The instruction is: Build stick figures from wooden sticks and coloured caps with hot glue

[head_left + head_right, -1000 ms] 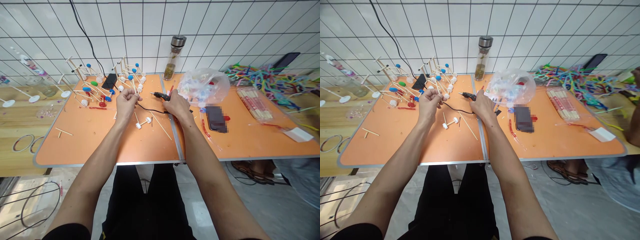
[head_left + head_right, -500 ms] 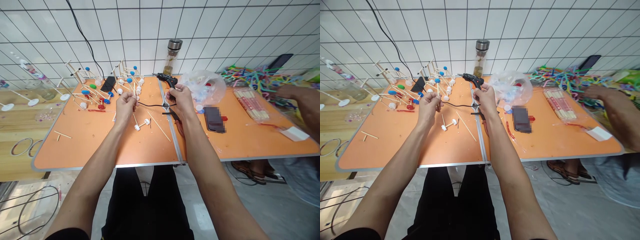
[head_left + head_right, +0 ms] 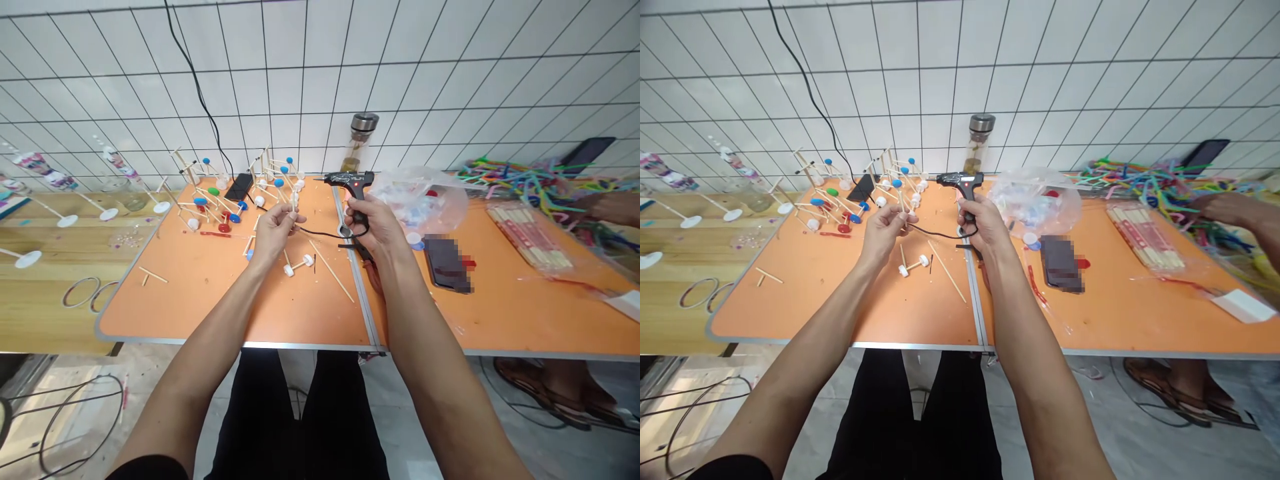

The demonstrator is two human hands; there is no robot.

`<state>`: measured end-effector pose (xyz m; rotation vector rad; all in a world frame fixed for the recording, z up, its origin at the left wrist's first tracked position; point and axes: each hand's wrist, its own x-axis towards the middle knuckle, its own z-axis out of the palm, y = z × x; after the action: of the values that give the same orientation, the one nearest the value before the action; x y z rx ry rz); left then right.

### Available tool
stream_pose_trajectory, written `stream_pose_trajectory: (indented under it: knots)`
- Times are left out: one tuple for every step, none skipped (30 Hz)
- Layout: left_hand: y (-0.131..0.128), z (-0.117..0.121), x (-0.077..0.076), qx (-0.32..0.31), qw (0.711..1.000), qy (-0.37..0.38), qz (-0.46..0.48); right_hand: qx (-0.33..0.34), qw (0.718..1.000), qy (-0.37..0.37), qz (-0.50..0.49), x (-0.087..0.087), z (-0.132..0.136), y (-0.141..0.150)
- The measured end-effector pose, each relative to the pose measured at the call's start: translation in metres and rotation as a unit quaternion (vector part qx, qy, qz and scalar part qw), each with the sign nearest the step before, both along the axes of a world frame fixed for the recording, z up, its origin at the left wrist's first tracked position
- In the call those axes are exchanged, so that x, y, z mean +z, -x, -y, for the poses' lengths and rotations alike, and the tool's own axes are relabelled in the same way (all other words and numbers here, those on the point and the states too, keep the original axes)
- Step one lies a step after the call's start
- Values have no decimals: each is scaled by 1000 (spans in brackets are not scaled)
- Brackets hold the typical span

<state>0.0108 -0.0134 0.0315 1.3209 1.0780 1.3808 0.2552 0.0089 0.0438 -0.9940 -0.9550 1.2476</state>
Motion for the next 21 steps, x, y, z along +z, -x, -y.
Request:
stream_pose_trajectory:
  knots:
    - [0,0,0,0,1000,-2,-3,5,1000,-9,9,1,2,1]
    - [0,0,0,1,1000,-4,-4,10,1000,-16,21,2,3,2]
    - [-1,0,0,2,1000,-7,-5,13,999,-21,33,3,5,3]
    - [-1,0,0,3,1000,-8,-4,14,999,-26,46,3,6,5]
    - [0,-1,-1,4,1000,-7,-3,12,998,-32,57,4,7,6]
    - [0,-1,-1,5,1000,-6,-1,6,997,-42,65,4,8,8]
    - [0,-1,-2,5,1000,-5,2,-4,996,-56,73,5,9,10]
    - [0,-2,-3,4,1000,-7,6,-15,994,-73,85,6,11,11]
    - [1,-2,-4,2,1000,-13,10,-28,990,-93,103,7,12,13]
    - [1,-2,-5,1,1000,-21,13,-41,985,-114,126,8,14,14]
    - [1,-3,-6,2,999,-30,13,-53,978,-135,151,10,16,15]
    - [2,-3,-6,4,999,-39,10,-64,970,-155,174,11,18,16]
    - [2,-3,-7,9,999,-45,4,-71,964,-171,193,13,20,18]
    - [2,-3,-7,14,999,-49,-3,-76,958,-185,207,14,22,19]
    - [2,-3,-7,21,998,-51,-8,-77,954,-194,217,16,24,20]
    - [1,-4,-7,27,998,-52,-7,-76,951,-200,223,17,26,21]
    - [1,-4,-7,31,998,-51,-1,-73,950,-204,226,17,27,22]
    - [1,-5,-7,34,998,-48,9,-69,949,-206,226,17,28,23]
    - [2,-5,-8,35,998,-47,22,-66,949,-209,225,17,28,23]
    - [2,-6,-8,34,998,-49,35,-64,949,-212,223,16,27,23]
    - [2,-7,-9,32,997,-54,47,-63,949,-216,221,14,26,23]
